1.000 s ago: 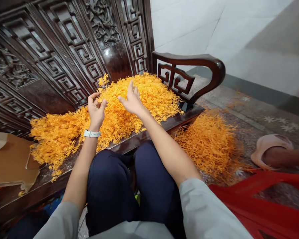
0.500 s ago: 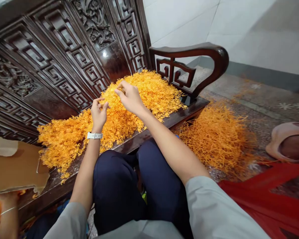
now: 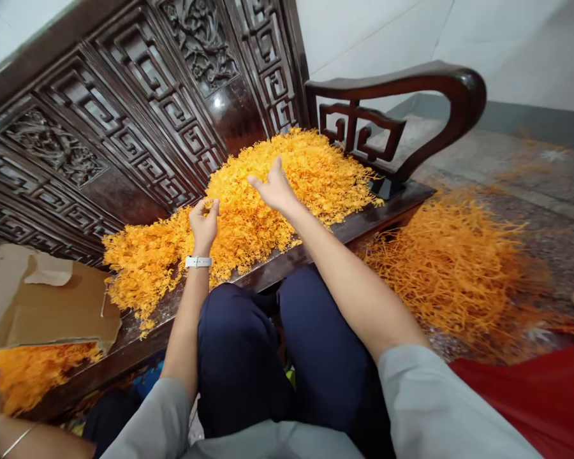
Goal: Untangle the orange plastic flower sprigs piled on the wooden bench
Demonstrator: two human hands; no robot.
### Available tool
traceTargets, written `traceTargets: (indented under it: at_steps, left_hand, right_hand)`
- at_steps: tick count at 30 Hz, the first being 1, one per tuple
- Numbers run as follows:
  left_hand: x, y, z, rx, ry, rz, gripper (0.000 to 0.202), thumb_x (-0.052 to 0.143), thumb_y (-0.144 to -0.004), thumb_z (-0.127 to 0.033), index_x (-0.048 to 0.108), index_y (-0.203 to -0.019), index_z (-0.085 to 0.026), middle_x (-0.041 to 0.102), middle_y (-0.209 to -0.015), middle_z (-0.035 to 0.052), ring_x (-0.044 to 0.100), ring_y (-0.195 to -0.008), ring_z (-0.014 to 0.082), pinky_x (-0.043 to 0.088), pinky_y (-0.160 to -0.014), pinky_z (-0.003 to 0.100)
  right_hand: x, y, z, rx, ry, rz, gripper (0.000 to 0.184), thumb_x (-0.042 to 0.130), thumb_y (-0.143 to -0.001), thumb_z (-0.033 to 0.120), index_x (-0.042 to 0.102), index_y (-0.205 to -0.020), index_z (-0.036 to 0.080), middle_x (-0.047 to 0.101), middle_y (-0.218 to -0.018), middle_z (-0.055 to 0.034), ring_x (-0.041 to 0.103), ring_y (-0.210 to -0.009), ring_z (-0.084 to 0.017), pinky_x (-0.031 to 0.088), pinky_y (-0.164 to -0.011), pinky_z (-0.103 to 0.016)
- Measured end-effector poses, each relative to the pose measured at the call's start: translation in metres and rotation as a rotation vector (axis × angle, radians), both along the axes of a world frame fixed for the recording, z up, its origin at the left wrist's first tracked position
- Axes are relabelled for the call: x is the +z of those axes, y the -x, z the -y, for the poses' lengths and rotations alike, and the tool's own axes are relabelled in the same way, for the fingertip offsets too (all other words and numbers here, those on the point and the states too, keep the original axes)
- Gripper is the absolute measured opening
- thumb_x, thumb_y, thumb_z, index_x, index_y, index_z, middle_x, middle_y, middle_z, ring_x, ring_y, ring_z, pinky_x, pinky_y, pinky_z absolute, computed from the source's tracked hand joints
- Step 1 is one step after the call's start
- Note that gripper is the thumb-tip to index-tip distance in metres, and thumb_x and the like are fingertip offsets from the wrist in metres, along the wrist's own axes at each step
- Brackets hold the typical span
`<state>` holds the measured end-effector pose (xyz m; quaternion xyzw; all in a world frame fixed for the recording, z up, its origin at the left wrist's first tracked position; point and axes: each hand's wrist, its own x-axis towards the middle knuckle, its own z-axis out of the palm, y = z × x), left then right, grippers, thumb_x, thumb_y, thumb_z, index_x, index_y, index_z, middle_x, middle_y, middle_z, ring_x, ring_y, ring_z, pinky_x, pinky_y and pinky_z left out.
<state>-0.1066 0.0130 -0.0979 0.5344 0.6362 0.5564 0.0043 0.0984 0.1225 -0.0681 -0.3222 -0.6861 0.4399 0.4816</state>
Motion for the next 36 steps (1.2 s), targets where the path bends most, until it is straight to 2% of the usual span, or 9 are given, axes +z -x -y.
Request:
traceTargets:
  at_steps: [4, 7, 10, 15, 20, 23, 27, 33, 36]
  left_hand:
    - [0.017, -0.015, 0.003, -0.095, 0.037, -0.118, 0.034, 0.069, -0.095, -0.05, 0.07, -0.079, -0.02, 0.066, -0.076, 0.003, 0.059, -0.072, 0.0178, 0.046, -0.075, 0.031]
    - [0.017, -0.016, 0.004, -0.104, 0.037, -0.149, 0.032, 0.072, -0.094, -0.047, 0.07, -0.076, -0.021, 0.067, -0.076, 0.0029, 0.058, -0.073, 0.0181, 0.045, -0.077, 0.031]
    - [0.011, -0.011, 0.001, -0.052, 0.035, -0.081, 0.03, 0.075, -0.09, -0.043, 0.068, -0.072, -0.02, 0.065, -0.074, 0.0027, 0.055, -0.072, 0.0177, 0.043, -0.074, 0.031]
    - [0.001, 0.0, -0.005, -0.025, 0.022, 0.052, 0.028, 0.075, -0.084, -0.038, 0.061, -0.068, -0.019, 0.055, -0.068, -0.0003, 0.048, -0.066, 0.015, 0.039, -0.065, 0.028]
    - [-0.006, 0.011, -0.001, 0.159, 0.011, 0.207, 0.053, 0.078, -0.083, -0.047, 0.037, -0.061, -0.023, 0.033, -0.059, -0.006, 0.033, -0.057, 0.0106, 0.028, -0.055, 0.026]
    - [-0.005, 0.01, 0.0, 0.085, 0.009, 0.247, 0.052, 0.078, -0.085, -0.056, 0.042, -0.067, -0.023, 0.038, -0.06, -0.0054, 0.039, -0.057, 0.0111, 0.03, -0.055, 0.026]
    - [0.007, 0.0, -0.001, 0.039, -0.044, 0.189, 0.054, 0.079, -0.084, -0.059, 0.043, -0.067, -0.023, 0.039, -0.059, -0.0052, 0.043, -0.055, 0.0114, 0.031, -0.054, 0.026]
    - [0.027, -0.02, 0.005, -0.063, -0.005, 0.001, 0.043, 0.074, -0.091, -0.054, 0.06, -0.067, -0.02, 0.056, -0.065, -0.0005, 0.051, -0.062, 0.0141, 0.04, -0.062, 0.029]
    - [0.029, -0.024, 0.007, -0.11, 0.028, -0.082, 0.037, 0.075, -0.091, -0.052, 0.07, -0.074, -0.02, 0.066, -0.072, 0.0021, 0.056, -0.068, 0.0162, 0.044, -0.069, 0.031]
  right_hand:
    - [0.003, -0.006, 0.0, 0.117, -0.001, -0.015, 0.068, 0.08, -0.086, 0.054, 0.064, -0.145, 0.022, 0.07, -0.109, -0.0118, 0.058, -0.083, -0.022, 0.051, -0.085, -0.043]
    - [0.02, -0.018, 0.015, 0.231, -0.15, 0.05, 0.042, 0.087, -0.08, 0.052, 0.08, -0.106, 0.02, 0.061, -0.074, -0.0021, 0.048, -0.069, -0.017, 0.044, -0.077, -0.038]
    - [0.029, -0.022, 0.023, 0.236, -0.218, 0.079, 0.028, 0.082, -0.088, 0.041, 0.072, -0.073, 0.019, 0.049, -0.061, 0.001, 0.041, -0.067, -0.015, 0.038, -0.075, -0.037]
    - [0.051, -0.022, 0.054, 0.464, -0.248, 0.017, 0.027, 0.083, -0.087, 0.025, 0.064, -0.069, 0.019, 0.05, -0.063, 0.0014, 0.042, -0.067, -0.014, 0.038, -0.073, -0.034]
    - [0.081, -0.039, 0.091, 0.611, -0.016, -0.383, 0.033, 0.08, -0.09, 0.048, 0.066, -0.081, 0.019, 0.053, -0.071, 0.0005, 0.052, -0.065, -0.012, 0.042, -0.058, -0.027]
    - [0.073, -0.035, 0.074, 0.483, 0.121, -0.501, 0.036, 0.067, -0.097, 0.057, 0.069, -0.105, 0.022, 0.062, -0.087, -0.0021, 0.059, -0.069, -0.012, 0.049, -0.062, -0.028]
    - [0.033, -0.011, 0.026, 0.259, 0.166, -0.259, 0.048, 0.064, -0.101, 0.049, 0.06, -0.143, 0.025, 0.069, -0.115, -0.009, 0.064, -0.084, -0.017, 0.055, -0.077, -0.038]
    - [0.019, -0.007, 0.021, 0.247, -0.07, -0.071, 0.055, 0.081, -0.088, 0.042, 0.067, -0.137, 0.022, 0.068, -0.09, -0.0055, 0.054, -0.071, -0.018, 0.051, -0.076, -0.039]
    - [0.024, -0.009, 0.023, 0.198, -0.168, -0.031, 0.028, 0.081, -0.089, 0.035, 0.075, -0.113, 0.021, 0.061, -0.073, -0.0008, 0.05, -0.068, -0.017, 0.045, -0.074, -0.036]
